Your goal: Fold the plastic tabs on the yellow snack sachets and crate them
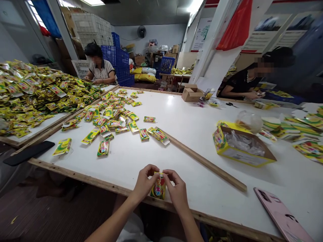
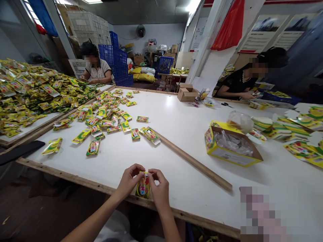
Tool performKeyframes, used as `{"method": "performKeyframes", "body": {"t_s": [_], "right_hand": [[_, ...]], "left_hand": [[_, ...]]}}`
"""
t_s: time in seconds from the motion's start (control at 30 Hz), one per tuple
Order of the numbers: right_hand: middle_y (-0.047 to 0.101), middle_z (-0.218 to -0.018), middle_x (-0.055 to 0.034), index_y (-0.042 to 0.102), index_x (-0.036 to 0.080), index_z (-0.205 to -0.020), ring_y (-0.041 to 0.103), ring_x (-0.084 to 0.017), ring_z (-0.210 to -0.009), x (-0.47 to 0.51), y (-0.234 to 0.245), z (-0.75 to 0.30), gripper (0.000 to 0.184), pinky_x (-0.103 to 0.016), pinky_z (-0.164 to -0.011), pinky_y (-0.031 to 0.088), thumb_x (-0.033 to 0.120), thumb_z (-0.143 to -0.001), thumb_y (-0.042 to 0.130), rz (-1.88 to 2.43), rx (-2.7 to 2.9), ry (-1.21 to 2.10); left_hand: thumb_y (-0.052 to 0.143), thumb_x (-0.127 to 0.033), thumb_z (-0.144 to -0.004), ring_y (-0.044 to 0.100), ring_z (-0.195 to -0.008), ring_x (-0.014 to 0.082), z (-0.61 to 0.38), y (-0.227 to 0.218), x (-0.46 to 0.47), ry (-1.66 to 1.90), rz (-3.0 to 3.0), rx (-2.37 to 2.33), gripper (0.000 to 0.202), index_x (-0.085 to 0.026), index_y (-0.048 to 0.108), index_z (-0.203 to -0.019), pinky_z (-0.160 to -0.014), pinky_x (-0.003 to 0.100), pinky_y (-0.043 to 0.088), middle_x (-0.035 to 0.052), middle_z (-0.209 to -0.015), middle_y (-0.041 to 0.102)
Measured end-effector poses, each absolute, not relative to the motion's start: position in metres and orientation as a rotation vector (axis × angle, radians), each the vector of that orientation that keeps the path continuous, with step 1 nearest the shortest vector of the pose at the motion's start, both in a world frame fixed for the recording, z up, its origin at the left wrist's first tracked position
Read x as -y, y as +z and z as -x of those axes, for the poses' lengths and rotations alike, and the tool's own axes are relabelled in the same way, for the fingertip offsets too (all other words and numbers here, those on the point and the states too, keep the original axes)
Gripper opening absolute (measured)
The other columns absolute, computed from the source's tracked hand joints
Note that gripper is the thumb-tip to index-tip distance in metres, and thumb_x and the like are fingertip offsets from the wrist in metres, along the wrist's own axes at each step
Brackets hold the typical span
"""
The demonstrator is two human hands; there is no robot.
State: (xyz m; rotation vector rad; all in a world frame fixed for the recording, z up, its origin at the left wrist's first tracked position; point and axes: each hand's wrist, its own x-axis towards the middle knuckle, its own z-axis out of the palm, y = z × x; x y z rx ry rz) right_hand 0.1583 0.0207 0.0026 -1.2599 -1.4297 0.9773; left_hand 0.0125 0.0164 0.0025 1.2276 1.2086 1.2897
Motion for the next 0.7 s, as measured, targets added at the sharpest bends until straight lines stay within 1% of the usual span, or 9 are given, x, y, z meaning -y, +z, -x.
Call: {"method": "performKeyframes", "body": {"t_s": [0.13,0.43,0.5,0.57,0.63,0.7], "right_hand": [[0.070,-0.079,-0.0064,0.067,0.018,-0.085,0.063,-0.020,-0.070,-0.026,0.003,-0.158,0.029,-0.030,-0.066,0.051,0.046,-0.081,0.063,1.283,1.402,1.009],[0.070,-0.078,-0.0058,0.066,0.018,-0.083,0.064,-0.020,-0.072,-0.027,0.000,-0.158,0.027,-0.029,-0.068,0.051,0.044,-0.082,0.062,1.251,1.382,1.074],[0.070,-0.080,-0.0062,0.067,0.018,-0.083,0.065,-0.021,-0.074,-0.026,-0.002,-0.161,0.026,-0.030,-0.069,0.051,0.044,-0.082,0.062,1.236,1.372,1.092],[0.071,-0.084,-0.0067,0.068,0.019,-0.084,0.066,-0.022,-0.080,-0.024,-0.004,-0.163,0.024,-0.031,-0.074,0.052,0.043,-0.082,0.063,1.204,1.382,1.124],[0.071,-0.088,-0.0072,0.069,0.019,-0.087,0.066,-0.023,-0.085,-0.022,-0.007,-0.164,0.023,-0.032,-0.077,0.052,0.041,-0.082,0.065,1.165,1.398,1.166],[0.072,-0.089,-0.0075,0.069,0.019,-0.090,0.067,-0.023,-0.086,-0.020,-0.009,-0.161,0.023,-0.033,-0.077,0.053,0.041,-0.081,0.066,1.142,1.401,1.194]], "left_hand": [[0.064,-0.031,-0.080,0.058,-0.068,0.0154,-0.018,0.001,-0.019,1.300,-1.145,-1.283,0.016,-0.016,0.065,-0.082,-0.065,0.026,0.047,0.0029,-0.074,0.065],[0.063,-0.033,-0.081,0.054,-0.062,0.0128,-0.019,-0.002,-0.026,1.286,-1.119,-1.279,0.019,-0.014,0.065,-0.080,-0.061,0.023,0.044,0.0006,-0.068,0.062],[0.063,-0.032,-0.082,0.056,-0.065,0.0137,-0.016,-0.003,-0.026,1.280,-1.160,-1.273,0.019,-0.014,0.067,-0.079,-0.063,0.024,0.045,0.0014,-0.070,0.063],[0.063,-0.031,-0.082,0.060,-0.074,0.0162,-0.011,-0.003,-0.023,1.263,-1.242,-1.237,0.018,-0.015,0.070,-0.081,-0.066,0.025,0.047,0.0035,-0.078,0.065],[0.064,-0.030,-0.081,0.062,-0.084,0.0188,-0.007,-0.003,-0.018,1.228,-1.315,-1.177,0.016,-0.017,0.073,-0.087,-0.072,0.026,0.049,0.0054,-0.088,0.066],[0.065,-0.028,-0.081,0.063,-0.088,0.0199,-0.007,-0.004,-0.012,1.204,-1.336,-1.137,0.017,-0.019,0.073,-0.093,-0.075,0.028,0.050,0.0061,-0.092,0.066]]}}
